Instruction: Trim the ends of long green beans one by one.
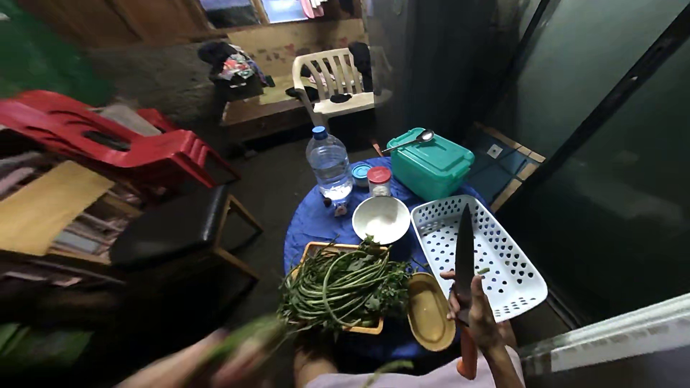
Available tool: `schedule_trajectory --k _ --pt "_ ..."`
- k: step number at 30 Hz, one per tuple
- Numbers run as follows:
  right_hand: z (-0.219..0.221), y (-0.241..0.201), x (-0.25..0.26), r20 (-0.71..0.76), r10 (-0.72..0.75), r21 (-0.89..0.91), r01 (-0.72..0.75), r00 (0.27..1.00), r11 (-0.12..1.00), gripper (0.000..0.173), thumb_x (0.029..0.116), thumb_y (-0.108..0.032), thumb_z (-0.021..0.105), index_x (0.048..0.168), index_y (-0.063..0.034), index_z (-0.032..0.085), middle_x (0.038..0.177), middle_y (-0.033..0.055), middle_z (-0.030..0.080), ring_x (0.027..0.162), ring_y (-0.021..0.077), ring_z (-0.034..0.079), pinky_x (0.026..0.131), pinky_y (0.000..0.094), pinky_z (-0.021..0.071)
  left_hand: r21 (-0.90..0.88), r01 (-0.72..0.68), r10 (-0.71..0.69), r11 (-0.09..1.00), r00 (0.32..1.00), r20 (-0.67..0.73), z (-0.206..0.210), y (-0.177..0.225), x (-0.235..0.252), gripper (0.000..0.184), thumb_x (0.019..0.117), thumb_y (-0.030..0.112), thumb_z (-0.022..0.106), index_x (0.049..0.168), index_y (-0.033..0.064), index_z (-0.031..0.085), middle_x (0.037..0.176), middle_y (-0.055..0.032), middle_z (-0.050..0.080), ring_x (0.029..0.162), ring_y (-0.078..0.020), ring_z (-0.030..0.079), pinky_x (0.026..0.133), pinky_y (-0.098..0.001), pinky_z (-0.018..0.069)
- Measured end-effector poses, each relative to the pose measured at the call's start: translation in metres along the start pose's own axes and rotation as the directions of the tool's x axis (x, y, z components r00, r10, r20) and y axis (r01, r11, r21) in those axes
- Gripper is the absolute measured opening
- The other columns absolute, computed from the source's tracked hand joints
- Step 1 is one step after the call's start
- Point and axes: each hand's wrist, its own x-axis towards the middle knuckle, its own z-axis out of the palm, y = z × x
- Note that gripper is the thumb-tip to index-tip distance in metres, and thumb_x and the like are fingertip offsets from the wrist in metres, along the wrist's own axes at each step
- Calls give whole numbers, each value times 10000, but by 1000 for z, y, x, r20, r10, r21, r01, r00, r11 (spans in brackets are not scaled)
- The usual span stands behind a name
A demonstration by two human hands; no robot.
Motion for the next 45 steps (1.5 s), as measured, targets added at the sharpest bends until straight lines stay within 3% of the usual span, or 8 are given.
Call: schedule_trajectory --k 2,6,16,23,28,33,39,45 --pt "8 -1 -4 -14 -8 22 8 1000 1000 904 953 -795 253 1327 -38 577 579 -106 547 458 27 524 474 227 519 153 88 -122 984 966 228 52 -21 -12 176 1039 208 611 1187 157 690 1071 95 700 886 67 647 769 -117 551" --pt "21 -5 -10 -23 -29 -23 28 999 999 1034 867 -863 313 1439 -20 492 619 -110 544 465 14 489 463 220 493 309 416 -513 855 762 395 103 -81 -95 205 989 181 625 1036 13 734 902 -48 741 711 -61 681 673 -251 590" --pt "42 42 3 164 51 -376 15 985 926 840 1023 -700 191 1284 -50 657 595 -43 535 468 65 481 490 292 491 252 658 -697 710 603 387 117 -91 -134 150 971 188 665 998 58 735 829 17 717 658 -14 645 618 -192 552" --pt "48 70 33 -60 286 -441 -282 956 852 679 1110 -475 169 1066 -6 659 637 24 518 516 146 503 538 362 499 331 872 -847 360 156 509 104 -103 -137 268 1066 221 550 1178 18 683 789 -35 683 563 -96 614 559 -271 552" --pt "46 95 87 -151 516 -379 -531 843 758 778 1071 -600 96 944 -17 595 645 31 480 520 155 478 539 351 470 317 898 -889 305 149 434 109 -126 -148 277 1091 170 483 1170 3 690 688 3 625 494 -68 547 492 -231 495" --pt "41 87 99 -109 605 -335 -602 789 725 712 1075 -595 119 1580 -138 325 680 45 473 512 184 476 520 373 479 273 930 -912 247 128 388 113 -143 -143 277 1093 160 485 1172 -9 689 683 -3 622 500 -63 539 490 -219 476" --pt "28 67 50 206 456 -269 -398 866 877 696 1085 -530 112 1395 -108 570 585 -32 474 454 97 442 460 295 442 222 962 -838 158 12 546 128 -143 -133 275 1094 180 484 1132 19 704 664 27 585 500 -36 492 472 -190 419" --pt "2 56 23 59 457 -339 -413 887 845 665 1091 -523 142 1124 -44 600 585 -51 445 461 74 419 475 262 423 173 982 -696 74 -73 715 134 -141 -143 301 1101 214 452 1154 30 684 656 44 580 511 -26 515 487 -181 454"
